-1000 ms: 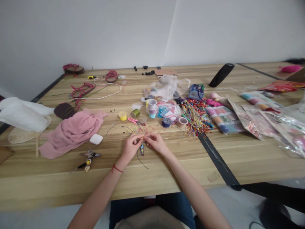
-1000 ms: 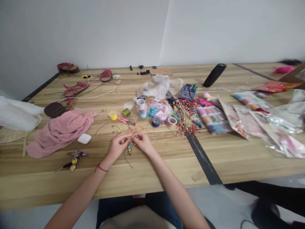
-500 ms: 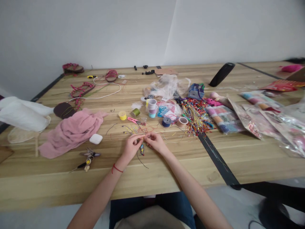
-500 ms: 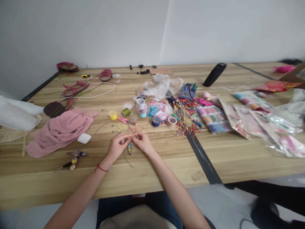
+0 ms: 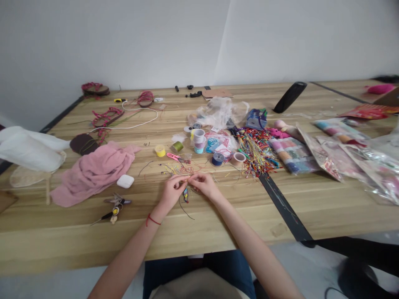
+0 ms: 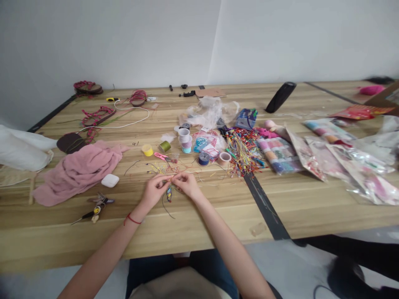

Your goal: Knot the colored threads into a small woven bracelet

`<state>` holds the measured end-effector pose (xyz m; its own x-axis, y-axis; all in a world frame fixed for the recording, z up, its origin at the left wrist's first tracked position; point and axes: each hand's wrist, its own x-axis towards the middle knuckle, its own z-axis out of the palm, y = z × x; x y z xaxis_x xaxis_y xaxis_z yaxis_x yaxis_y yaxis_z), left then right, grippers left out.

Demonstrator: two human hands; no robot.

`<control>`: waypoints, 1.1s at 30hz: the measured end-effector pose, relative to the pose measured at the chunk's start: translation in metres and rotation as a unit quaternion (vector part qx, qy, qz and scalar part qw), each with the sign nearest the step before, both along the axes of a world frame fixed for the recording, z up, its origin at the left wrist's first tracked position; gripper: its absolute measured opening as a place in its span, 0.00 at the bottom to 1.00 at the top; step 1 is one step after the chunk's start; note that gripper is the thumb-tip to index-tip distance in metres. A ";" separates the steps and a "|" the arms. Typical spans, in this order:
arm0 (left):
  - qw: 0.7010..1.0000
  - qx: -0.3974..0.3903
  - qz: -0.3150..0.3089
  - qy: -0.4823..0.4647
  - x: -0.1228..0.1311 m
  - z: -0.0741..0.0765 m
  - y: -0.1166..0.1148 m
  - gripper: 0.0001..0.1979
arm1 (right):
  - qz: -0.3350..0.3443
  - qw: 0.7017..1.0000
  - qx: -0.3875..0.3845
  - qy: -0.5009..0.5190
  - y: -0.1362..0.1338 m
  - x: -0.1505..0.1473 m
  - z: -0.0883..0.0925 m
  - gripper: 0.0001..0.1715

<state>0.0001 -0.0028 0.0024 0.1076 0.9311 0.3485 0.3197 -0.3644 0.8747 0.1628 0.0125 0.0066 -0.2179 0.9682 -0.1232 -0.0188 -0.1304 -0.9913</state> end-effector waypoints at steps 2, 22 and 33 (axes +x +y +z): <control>1.000 -0.003 0.007 -0.012 0.000 -0.002 0.001 0.10 | 0.000 1.000 0.001 0.000 0.000 0.000 0.002 0.22; 0.999 -0.030 0.010 -0.014 -0.003 -0.005 0.004 0.12 | 0.010 0.999 -0.019 0.028 0.000 -0.001 0.006 0.23; 0.999 -0.007 0.006 0.037 -0.003 -0.001 0.000 0.14 | -0.022 0.996 0.065 -0.050 -0.001 -0.007 -0.003 0.16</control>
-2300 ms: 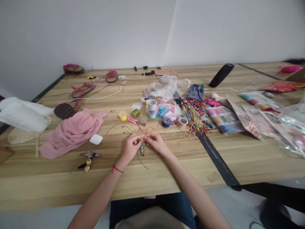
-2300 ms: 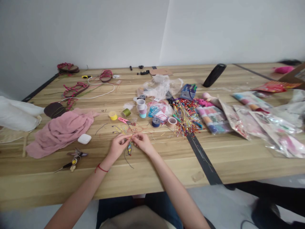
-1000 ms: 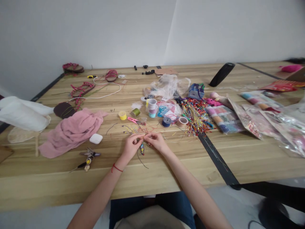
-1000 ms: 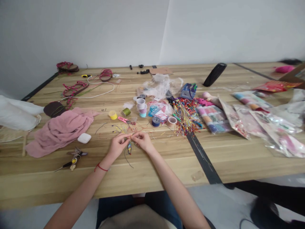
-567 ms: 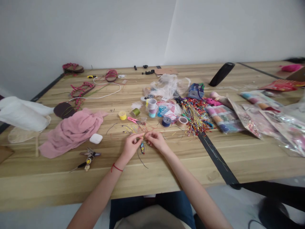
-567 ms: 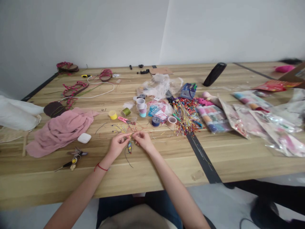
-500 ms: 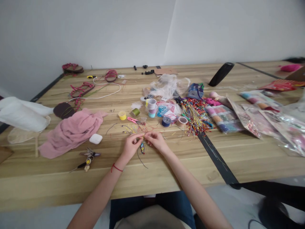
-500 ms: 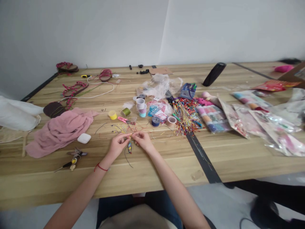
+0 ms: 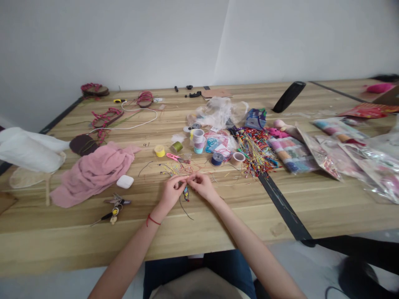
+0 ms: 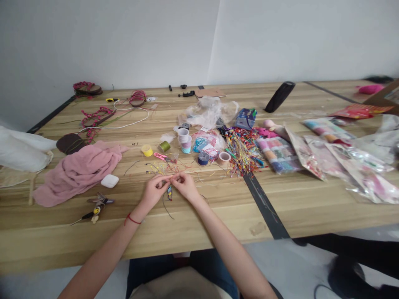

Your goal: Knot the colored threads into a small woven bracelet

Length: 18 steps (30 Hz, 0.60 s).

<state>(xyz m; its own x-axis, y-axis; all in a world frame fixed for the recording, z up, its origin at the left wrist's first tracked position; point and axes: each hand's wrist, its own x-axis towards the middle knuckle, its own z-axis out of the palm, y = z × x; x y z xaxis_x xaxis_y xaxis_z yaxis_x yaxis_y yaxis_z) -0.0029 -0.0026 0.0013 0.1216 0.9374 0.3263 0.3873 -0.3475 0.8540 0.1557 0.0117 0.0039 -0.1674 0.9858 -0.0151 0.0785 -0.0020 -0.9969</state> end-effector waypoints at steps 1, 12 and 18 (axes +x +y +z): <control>1.000 0.005 -0.001 0.006 0.000 0.001 0.000 0.14 | -0.009 1.000 0.004 -0.005 0.000 -0.001 -0.001 0.15; 0.999 -0.009 -0.007 -0.049 0.001 -0.003 0.003 0.11 | 0.059 0.995 -0.052 0.066 0.000 0.001 0.003 0.16; 0.989 -0.091 -0.022 -0.116 -0.002 -0.004 0.007 0.13 | 0.054 0.992 -0.084 0.083 0.003 0.004 0.002 0.21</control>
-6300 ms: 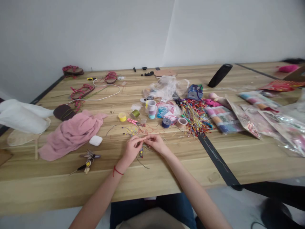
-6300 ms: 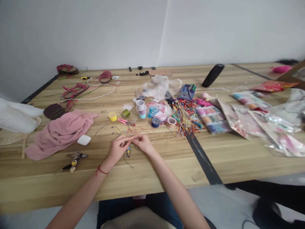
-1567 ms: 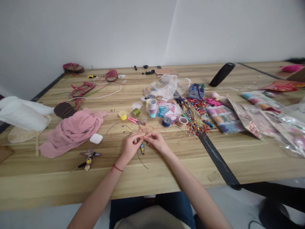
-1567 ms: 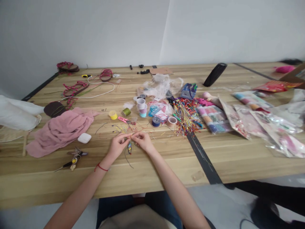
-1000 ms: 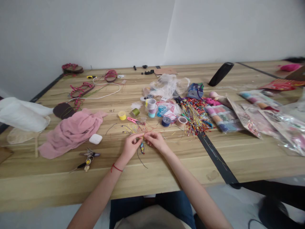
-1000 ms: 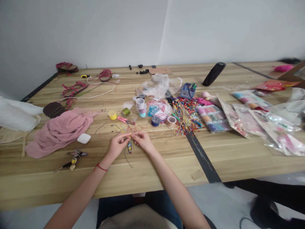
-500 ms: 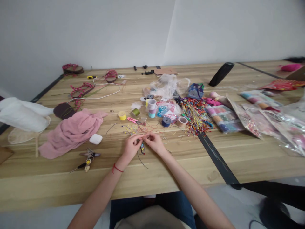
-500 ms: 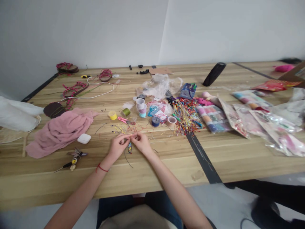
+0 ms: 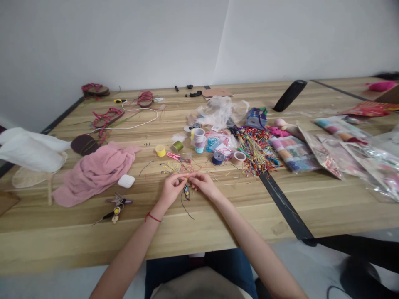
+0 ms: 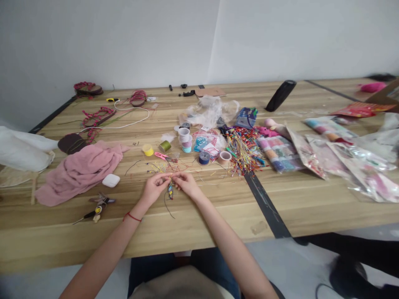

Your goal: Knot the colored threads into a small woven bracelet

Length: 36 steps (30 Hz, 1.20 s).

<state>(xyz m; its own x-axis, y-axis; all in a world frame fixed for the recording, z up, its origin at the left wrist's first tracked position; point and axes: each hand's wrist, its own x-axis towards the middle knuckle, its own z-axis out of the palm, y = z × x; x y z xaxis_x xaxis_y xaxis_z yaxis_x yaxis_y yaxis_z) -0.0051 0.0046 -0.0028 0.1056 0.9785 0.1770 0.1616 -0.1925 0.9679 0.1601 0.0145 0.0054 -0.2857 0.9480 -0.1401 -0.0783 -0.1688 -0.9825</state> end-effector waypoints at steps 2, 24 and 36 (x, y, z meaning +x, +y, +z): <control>1.000 -0.007 0.002 -0.009 0.000 0.000 0.000 0.14 | -0.005 1.000 0.006 0.000 0.000 -0.001 -0.001 0.22; 0.993 0.082 -0.045 0.068 0.002 0.002 -0.003 0.12 | 0.055 0.997 0.053 -0.008 -0.001 0.000 -0.005 0.13; 0.987 0.106 -0.026 0.119 0.001 0.005 -0.004 0.15 | 0.030 0.994 0.100 0.000 -0.003 -0.004 -0.010 0.15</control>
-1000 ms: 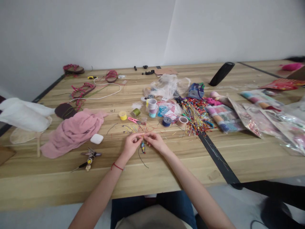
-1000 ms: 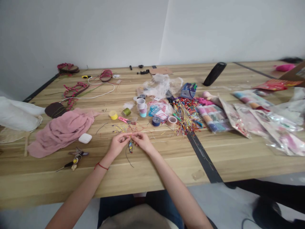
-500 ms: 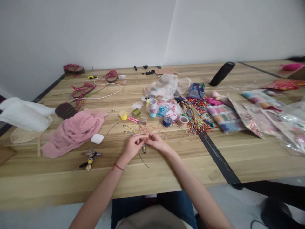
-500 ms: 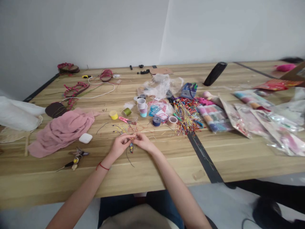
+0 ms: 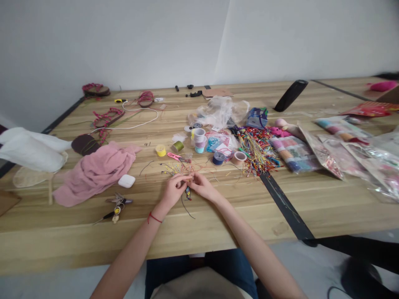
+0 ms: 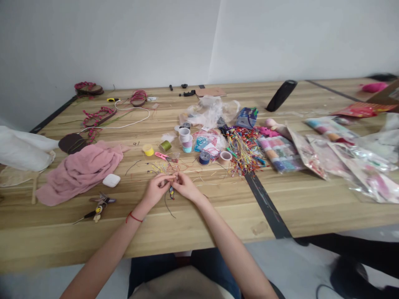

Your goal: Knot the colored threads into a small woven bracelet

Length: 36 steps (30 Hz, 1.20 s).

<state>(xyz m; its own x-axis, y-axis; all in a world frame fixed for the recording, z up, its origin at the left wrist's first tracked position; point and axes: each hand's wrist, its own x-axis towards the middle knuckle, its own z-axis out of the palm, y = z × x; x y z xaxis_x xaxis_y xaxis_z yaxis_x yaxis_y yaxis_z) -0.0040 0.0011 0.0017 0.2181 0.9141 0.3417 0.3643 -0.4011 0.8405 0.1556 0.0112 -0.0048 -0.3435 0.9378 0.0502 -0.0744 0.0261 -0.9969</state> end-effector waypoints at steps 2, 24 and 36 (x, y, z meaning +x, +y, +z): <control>1.000 0.000 0.000 -0.004 0.000 0.000 0.000 0.15 | 0.003 1.000 0.000 0.009 0.000 0.000 0.000 0.16; 0.999 -0.005 0.014 -0.035 0.001 -0.005 0.001 0.15 | -0.074 0.997 0.017 0.004 0.001 -0.002 0.001 0.23; 0.999 -0.006 0.021 -0.038 0.001 -0.001 0.000 0.13 | -0.077 0.989 -0.093 0.090 -0.002 -0.002 0.013 0.27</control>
